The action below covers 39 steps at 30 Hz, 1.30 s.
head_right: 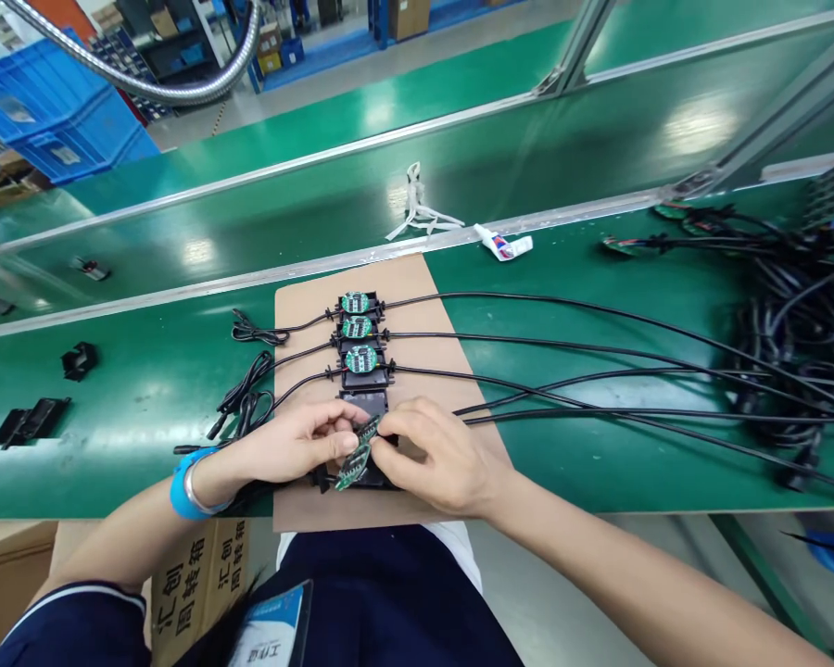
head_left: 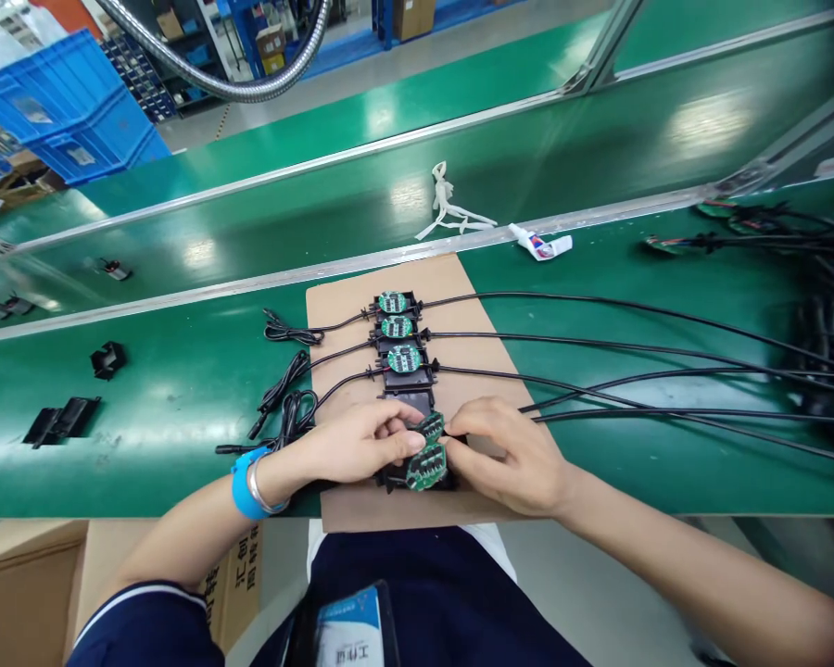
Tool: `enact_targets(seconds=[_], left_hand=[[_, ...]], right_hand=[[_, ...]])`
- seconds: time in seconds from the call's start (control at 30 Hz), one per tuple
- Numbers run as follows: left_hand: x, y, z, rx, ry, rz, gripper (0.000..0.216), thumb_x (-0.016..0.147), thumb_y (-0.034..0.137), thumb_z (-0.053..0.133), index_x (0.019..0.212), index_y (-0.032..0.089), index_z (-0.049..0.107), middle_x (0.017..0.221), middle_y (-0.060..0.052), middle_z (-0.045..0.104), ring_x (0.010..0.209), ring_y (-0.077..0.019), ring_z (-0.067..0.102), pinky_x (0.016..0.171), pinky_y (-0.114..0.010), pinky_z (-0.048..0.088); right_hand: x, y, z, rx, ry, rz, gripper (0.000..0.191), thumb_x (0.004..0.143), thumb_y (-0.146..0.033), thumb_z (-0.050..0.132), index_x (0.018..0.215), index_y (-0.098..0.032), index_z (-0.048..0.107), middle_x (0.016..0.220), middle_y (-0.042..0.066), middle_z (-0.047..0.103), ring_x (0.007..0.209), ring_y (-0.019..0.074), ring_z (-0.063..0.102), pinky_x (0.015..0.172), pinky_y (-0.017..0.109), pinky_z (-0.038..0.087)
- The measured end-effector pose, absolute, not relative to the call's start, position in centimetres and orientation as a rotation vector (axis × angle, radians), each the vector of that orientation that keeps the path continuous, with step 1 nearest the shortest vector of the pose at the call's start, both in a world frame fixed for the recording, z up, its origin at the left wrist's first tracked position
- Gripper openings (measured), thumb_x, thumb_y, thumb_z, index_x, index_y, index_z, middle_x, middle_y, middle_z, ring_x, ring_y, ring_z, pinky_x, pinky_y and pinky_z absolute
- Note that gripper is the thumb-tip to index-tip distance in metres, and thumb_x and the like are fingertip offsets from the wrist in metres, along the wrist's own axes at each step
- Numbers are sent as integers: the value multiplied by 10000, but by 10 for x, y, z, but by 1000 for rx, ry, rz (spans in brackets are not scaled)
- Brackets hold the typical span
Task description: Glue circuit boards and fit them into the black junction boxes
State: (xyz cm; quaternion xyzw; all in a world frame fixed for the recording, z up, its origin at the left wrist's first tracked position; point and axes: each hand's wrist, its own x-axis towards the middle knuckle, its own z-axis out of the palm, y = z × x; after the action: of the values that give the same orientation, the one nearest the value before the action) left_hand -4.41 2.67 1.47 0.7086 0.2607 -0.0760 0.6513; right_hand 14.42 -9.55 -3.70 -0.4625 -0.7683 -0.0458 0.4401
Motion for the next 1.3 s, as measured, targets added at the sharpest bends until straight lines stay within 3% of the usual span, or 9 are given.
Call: enact_targets(seconds=[0.2,0.3,0.5,0.73,0.87,0.93,1.07,1.13,1.3], left_hand=[[-42,26,7,1453,664,-161,557,732,621,729,963,175,489,689,68,472,515,-72,460,482,-221,384],[-43,25,8,1640,684,-113,432,818,547,673,933,204,437,688,73,462,518,-69,426,485,-216,355],[-39,20,12,1880,651,-143,246,915,418,532,929,222,383,704,37,631,563,-109,490,506,-235,339],[-31,18,18,2196,788,-137,191,928,365,523,875,233,396,632,53,642,570,-150,573,574,-275,361],[-26,24,16,2406,782,-150,177,939,320,514,812,226,434,631,25,617,664,-184,598,627,-291,367],[-26,29,18,2429,740,-177,177,920,340,563,816,216,491,697,13,629,693,-182,592,614,-282,356],[-26,39,26,2308,695,-179,184,889,382,629,848,205,599,789,17,646,729,-165,595,617,-263,368],[-28,43,27,2258,671,-179,196,886,401,634,893,205,627,803,17,656,746,-165,605,633,-262,385],[-39,45,22,2270,722,-75,313,849,395,687,1089,205,617,916,-10,665,792,-169,614,669,-271,434]], right_hand=[[143,-111,-22,-1156,-2082,-246,221,834,5,497,919,-184,572,850,93,614,768,197,539,641,319,497],[141,-120,-20,-1306,-2097,-46,197,866,-14,442,860,-182,544,801,69,571,731,179,494,611,297,462],[136,-126,-32,-1417,-1999,210,125,911,-97,417,886,-193,493,825,58,546,757,179,524,683,316,477],[127,-123,-35,-1501,-1967,291,107,838,-117,438,795,-214,448,743,29,537,640,154,501,575,282,417],[121,-123,-30,-1558,-2036,294,89,769,-114,469,756,-200,489,730,44,550,669,177,503,598,307,420],[126,-119,-24,-1549,-2092,301,18,760,-180,539,747,-192,532,729,61,563,722,213,512,634,341,437],[153,-99,-18,-1512,-1965,267,205,848,-318,591,979,-163,620,899,113,643,870,266,541,758,417,477],[166,-86,-26,-1517,-1911,202,222,910,-271,540,1094,-161,594,981,127,656,944,274,559,800,425,488],[182,-71,-58,-1467,-1948,342,134,953,-156,449,1033,-198,549,945,79,653,858,207,612,753,352,514]])
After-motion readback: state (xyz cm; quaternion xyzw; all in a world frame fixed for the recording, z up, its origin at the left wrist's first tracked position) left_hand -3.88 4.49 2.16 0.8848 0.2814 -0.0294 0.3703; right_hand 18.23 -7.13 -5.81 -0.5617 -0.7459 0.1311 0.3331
